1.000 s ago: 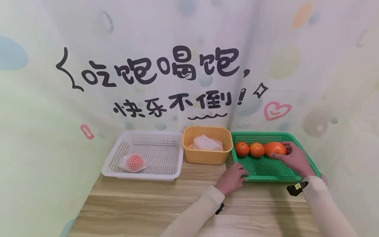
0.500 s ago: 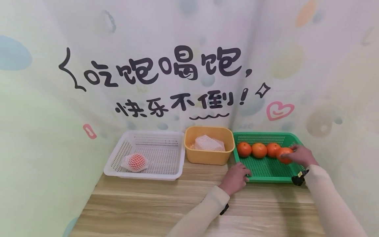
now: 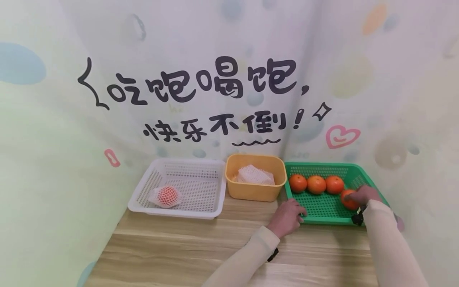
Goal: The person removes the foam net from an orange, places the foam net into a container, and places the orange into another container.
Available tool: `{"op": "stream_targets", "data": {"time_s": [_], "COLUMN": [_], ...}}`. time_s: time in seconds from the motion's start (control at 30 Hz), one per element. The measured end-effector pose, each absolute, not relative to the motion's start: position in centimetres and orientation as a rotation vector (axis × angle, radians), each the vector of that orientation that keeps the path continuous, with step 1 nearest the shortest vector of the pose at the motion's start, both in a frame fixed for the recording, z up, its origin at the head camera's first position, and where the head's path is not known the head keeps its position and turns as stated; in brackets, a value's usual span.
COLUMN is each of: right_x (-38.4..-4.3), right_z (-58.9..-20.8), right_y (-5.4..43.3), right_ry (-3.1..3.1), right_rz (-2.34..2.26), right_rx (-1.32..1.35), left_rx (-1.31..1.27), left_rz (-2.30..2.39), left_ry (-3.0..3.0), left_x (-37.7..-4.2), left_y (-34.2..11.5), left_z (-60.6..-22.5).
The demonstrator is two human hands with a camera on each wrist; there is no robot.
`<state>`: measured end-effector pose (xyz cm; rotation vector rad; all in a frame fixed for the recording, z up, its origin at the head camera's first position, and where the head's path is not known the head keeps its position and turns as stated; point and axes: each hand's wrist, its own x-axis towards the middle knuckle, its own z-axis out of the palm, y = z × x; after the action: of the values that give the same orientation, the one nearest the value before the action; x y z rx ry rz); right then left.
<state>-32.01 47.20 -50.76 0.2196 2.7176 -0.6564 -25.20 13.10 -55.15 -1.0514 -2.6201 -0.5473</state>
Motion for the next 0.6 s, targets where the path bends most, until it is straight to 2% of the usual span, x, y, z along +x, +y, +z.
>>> {"op": "stream_targets", "data": {"time_s": [0.6], "right_x": [-32.04], "right_z": [-51.57], "right_y": [47.50], "right_ry": [2.666], "right_rz": [-0.728], "right_rx": [0.216], "left_rx": [-1.047], "left_rz": [-0.551], "left_ry": [-2.616], "left_x": [-25.33], "left_y": [13.19], "left_z": [-55.24]}}
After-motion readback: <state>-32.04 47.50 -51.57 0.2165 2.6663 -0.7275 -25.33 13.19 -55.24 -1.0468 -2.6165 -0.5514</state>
